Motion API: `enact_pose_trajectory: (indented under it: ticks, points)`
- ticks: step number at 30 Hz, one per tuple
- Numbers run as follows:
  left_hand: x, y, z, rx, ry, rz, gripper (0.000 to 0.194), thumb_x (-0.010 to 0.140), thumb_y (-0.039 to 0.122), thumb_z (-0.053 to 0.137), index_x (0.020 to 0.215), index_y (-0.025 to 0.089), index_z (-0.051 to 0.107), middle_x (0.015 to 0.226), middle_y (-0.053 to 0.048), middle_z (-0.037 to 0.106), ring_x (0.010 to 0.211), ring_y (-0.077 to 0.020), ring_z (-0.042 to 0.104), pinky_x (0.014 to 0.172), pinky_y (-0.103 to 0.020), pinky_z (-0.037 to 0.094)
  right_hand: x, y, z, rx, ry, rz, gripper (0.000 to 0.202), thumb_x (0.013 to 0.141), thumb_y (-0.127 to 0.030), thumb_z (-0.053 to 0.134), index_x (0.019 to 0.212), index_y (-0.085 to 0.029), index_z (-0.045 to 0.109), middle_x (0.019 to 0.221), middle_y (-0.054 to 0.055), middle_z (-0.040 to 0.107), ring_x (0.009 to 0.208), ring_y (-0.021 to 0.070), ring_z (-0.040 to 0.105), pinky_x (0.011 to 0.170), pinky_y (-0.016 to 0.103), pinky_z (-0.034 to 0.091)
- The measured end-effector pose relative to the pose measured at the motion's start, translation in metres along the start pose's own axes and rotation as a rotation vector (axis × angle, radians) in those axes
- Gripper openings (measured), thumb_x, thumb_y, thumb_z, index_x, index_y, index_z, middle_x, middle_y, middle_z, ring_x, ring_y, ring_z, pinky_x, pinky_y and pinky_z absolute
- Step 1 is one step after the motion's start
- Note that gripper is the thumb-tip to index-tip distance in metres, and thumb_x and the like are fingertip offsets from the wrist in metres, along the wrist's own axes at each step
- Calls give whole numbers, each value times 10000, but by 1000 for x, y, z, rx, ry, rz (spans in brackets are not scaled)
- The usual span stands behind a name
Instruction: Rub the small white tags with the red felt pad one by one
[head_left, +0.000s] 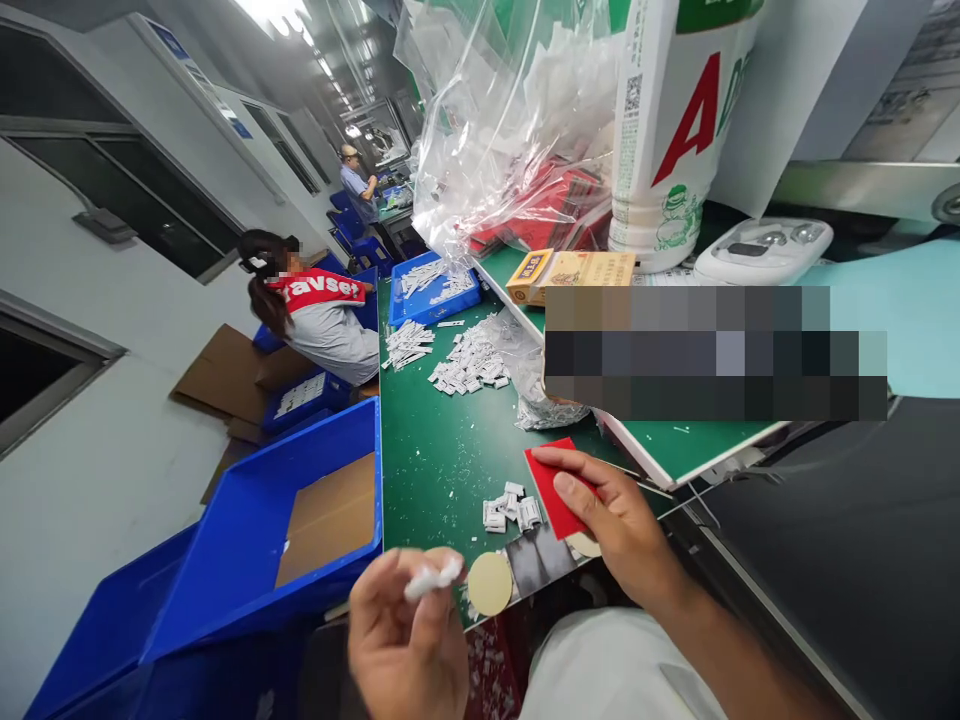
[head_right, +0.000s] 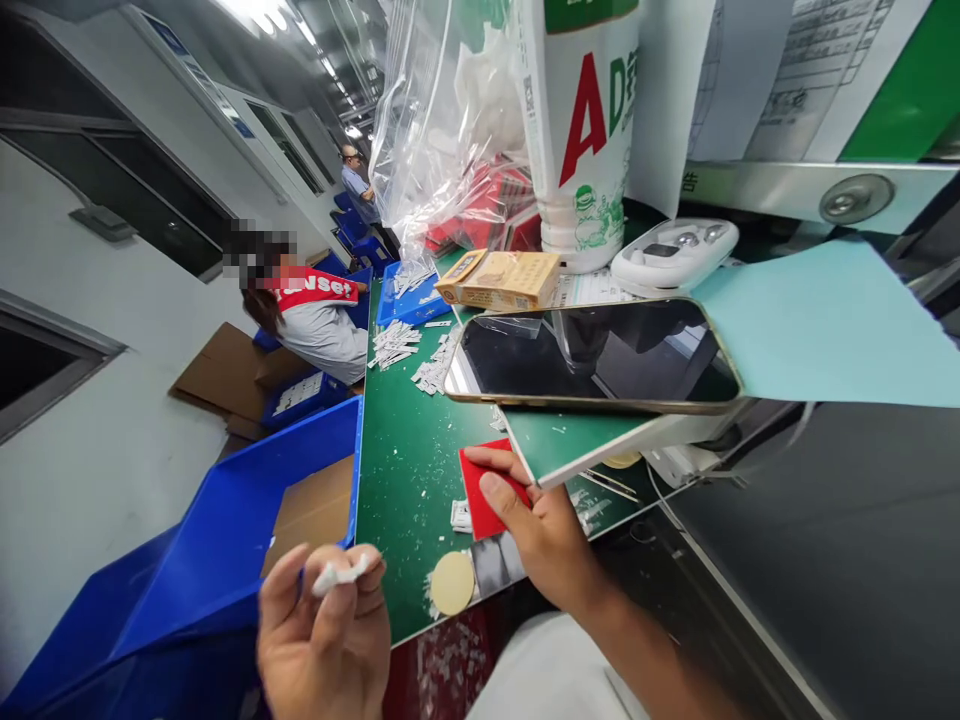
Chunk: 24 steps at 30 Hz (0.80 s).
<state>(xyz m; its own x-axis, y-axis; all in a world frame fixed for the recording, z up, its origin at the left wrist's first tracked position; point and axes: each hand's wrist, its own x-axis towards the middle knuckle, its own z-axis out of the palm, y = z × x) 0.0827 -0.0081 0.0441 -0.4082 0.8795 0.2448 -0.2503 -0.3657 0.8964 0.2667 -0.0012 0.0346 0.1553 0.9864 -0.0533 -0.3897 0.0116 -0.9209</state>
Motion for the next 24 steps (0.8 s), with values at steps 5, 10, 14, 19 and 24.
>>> enact_pose_trajectory:
  ticks: [5, 10, 14, 19, 24]
  points:
    - [13, 8, 0, -386, -63, -835, 343, 642, 159, 918, 932, 230, 750, 879, 10, 757, 790, -125, 739, 700, -185, 607, -17, 4, -3, 60, -245, -12, 360, 1054, -378, 539, 1407, -419, 601, 1305, 7, 702, 1017, 159, 698, 899, 274, 572]
    - [10, 3, 5, -617, -151, -1096, 151, 807, 96, 766, 941, 164, 754, 823, -22, 723, 681, -85, 666, 619, -170, 560, -21, 6, -14, 136, -354, -38, 375, 1003, -307, 654, 1362, -413, 636, 1268, -2, 702, 1029, 132, 690, 888, 219, 544]
    - [6, -3, -2, -545, -130, -1189, 190, 839, 63, 702, 1004, 125, 771, 881, -64, 775, 691, -86, 700, 667, -157, 587, -19, 5, -22, 288, -603, 13, 347, 887, -243, 794, 1225, -310, 752, 1105, 28, 761, 903, 132, 706, 784, 212, 555]
    - [0, 0, -2, -483, -187, -1305, 204, 756, 179, 860, 946, 164, 788, 885, -54, 802, 770, -140, 747, 663, -178, 590, -11, -2, -17, 187, -793, -41, 256, 886, -270, 774, 1130, -204, 820, 879, 74, 773, 695, 140, 668, 632, 231, 523]
    - [-2, 8, 7, -532, -181, -1222, 228, 683, 137, 915, 875, 146, 792, 718, 8, 743, 568, -36, 637, 537, -92, 506, -1, -21, -15, -250, -440, -192, 270, 995, -313, 635, 1209, -250, 787, 1103, 92, 774, 982, 209, 710, 858, 306, 550]
